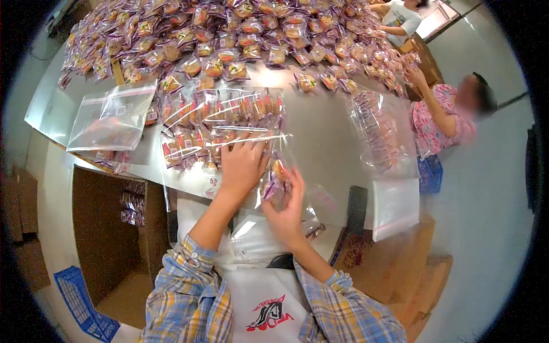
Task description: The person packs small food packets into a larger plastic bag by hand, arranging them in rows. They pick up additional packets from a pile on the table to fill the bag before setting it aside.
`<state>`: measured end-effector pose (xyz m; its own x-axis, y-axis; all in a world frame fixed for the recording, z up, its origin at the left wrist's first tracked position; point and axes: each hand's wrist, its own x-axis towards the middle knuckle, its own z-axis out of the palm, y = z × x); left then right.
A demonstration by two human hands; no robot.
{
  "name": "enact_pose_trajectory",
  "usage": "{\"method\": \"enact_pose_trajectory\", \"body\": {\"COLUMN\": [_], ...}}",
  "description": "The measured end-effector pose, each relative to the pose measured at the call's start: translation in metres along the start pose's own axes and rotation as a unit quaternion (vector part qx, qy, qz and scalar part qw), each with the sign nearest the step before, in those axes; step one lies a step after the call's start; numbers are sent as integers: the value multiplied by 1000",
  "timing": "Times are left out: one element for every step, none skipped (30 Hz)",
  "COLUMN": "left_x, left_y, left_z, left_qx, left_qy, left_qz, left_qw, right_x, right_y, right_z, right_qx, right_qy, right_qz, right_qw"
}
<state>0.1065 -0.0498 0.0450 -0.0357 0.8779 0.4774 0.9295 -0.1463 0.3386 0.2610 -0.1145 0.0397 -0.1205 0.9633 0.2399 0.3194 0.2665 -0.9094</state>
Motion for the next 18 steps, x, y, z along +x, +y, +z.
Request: {"method": "enact_pose_trajectory", "body": {"left_x": [1,0,-2,-4,-6,-6,-7,-7,-6,-6,-5,-4,-4,-4,-5,-6,-7,-8], "left_y": [-1,-2,-3,-4,-4,-5,-6,-6,-4,-2,0,1,1,1,2,1,-2,-4], "left_z": [-1,-2,-3,-3,-1,-1,-2,-1,-1,-2,-5,-7,-7,-6,-5,-4,-2,-4], "left_qx": [-18,-13,-7,-1,0,-2,-5,-8,40,41,42,44,51,58,64,58,52,47], "left_qy": [-30,-29,-29,-29,-40,-35,-30,-26,-34,-37,-39,-42,-32,-22,-14,-6,1,9], "left_qz": [-10,-8,-5,-2,-11,-9,-6,-2,4,5,6,7,12,18,23,25,26,27], "left_qw": [999,999,1000,1000,999,999,1000,1000,999,998,998,998,998,998,998,998,998,998], "right_x": [6,11,16,19,21,23,21,19,18,16,14,14,13,13,12,11,9,7], "right_y": [2,2,-1,-1,-1,-1,2,5,6,4,1,-2,-1,1,2,0,-3,-5], "right_z": [8,12,12,13,15,16,17,16,16,14,13,12,13,15,15,15,14,13], "right_qx": [10,21,-50,-72,-94,-116,-127,-139,-152,-148,-145,-141,-137,-133,-129,-147,-164,-181], "right_qy": [5,8,-21,-32,-43,-54,-67,-79,-92,-101,-110,-119,-111,-103,-94,-78,-62,-46], "right_qz": [-4,-7,-52,-56,-61,-66,-71,-76,-80,-57,-35,-13,-18,-24,-28,-42,-57,-72], "right_qw": [1000,1000,997,995,993,990,987,984,981,982,983,983,984,985,987,985,983,980]}}
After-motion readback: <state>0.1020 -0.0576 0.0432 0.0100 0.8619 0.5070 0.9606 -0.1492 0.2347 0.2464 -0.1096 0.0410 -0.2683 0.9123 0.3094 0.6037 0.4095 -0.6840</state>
